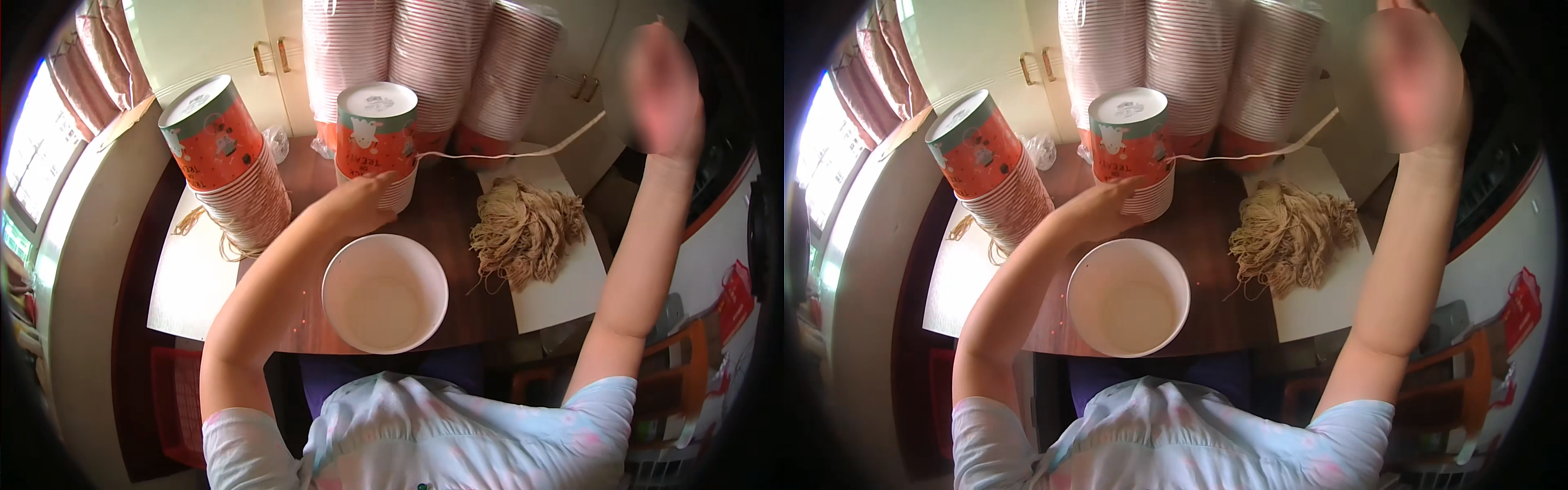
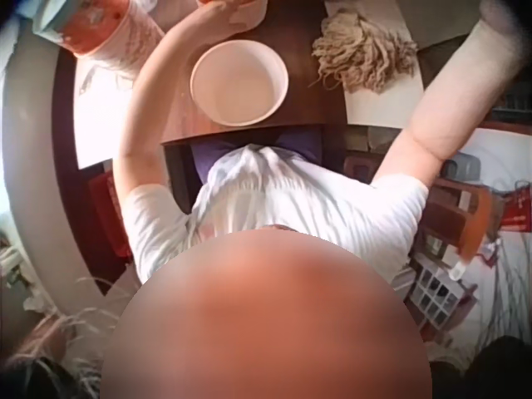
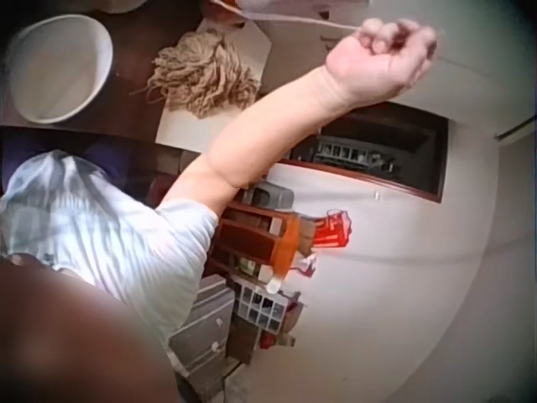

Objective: Tying thin strings onto large patterned paper cups at a workstation.

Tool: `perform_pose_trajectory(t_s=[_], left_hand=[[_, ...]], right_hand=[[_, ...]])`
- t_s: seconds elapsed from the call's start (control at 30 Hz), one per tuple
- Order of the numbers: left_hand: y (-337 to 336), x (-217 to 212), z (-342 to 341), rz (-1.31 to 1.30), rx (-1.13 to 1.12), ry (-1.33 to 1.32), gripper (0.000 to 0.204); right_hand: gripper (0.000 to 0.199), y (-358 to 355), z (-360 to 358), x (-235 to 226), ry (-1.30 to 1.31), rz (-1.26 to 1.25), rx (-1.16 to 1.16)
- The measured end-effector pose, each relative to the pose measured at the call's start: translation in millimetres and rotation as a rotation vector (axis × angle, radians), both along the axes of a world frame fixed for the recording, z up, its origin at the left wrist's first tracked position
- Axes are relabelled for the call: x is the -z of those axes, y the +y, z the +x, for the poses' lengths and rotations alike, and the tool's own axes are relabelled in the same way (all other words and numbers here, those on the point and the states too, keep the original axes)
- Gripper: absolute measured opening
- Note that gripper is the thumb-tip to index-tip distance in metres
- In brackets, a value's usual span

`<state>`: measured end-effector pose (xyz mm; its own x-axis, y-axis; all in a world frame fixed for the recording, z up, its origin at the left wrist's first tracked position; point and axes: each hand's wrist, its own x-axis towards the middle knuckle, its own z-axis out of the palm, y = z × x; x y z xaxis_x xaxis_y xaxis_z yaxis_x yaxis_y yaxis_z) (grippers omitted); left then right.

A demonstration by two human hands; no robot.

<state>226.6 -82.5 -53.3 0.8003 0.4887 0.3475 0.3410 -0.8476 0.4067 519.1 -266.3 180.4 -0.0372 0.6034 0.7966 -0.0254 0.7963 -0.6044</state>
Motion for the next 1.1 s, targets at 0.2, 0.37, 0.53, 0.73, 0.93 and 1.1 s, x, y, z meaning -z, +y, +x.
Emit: perform_pose_trajectory(t_s=[0.2, 0.37, 0.53, 0.73, 0.93, 1.1], left_hand=[[-37.6, -17.4, -86.5, -0.417, -0.127, 0.016, 0.039], [-83.0, 12.3, -100.6, -0.672, -0.274, -0.093, 0.032], [-112.8, 38.7, -109.6, -0.816, -0.379, -0.311, 0.033], [-126.5, 37.5, -110.9, -0.998, -0.352, -0.477, 0.038], [-121.8, 44.5, -114.1, -1.097, -0.323, -0.551, 0.029], [-116.8, 46.7, -112.9, -1.059, -0.302, -0.55, 0.027]], right_hand=[[0.009, 35.5, -137.6, 103.6, -0.222, -0.385, 0.049], [0.011, 35.7, -191.9, 200.0, -0.55, -0.879, -0.023], [0.011, 49.8, -202.5, 251.0, -0.61, -0.892, 0.043], [0.01, 51.1, -207.1, 258.9, -0.609, -0.835, 0.16], [0.01, 48.1, -210.8, 257.5, -0.58, -0.835, 0.173], [0.009, 50.9, -211.5, 265.2, -0.531, -0.857, 0.185]])
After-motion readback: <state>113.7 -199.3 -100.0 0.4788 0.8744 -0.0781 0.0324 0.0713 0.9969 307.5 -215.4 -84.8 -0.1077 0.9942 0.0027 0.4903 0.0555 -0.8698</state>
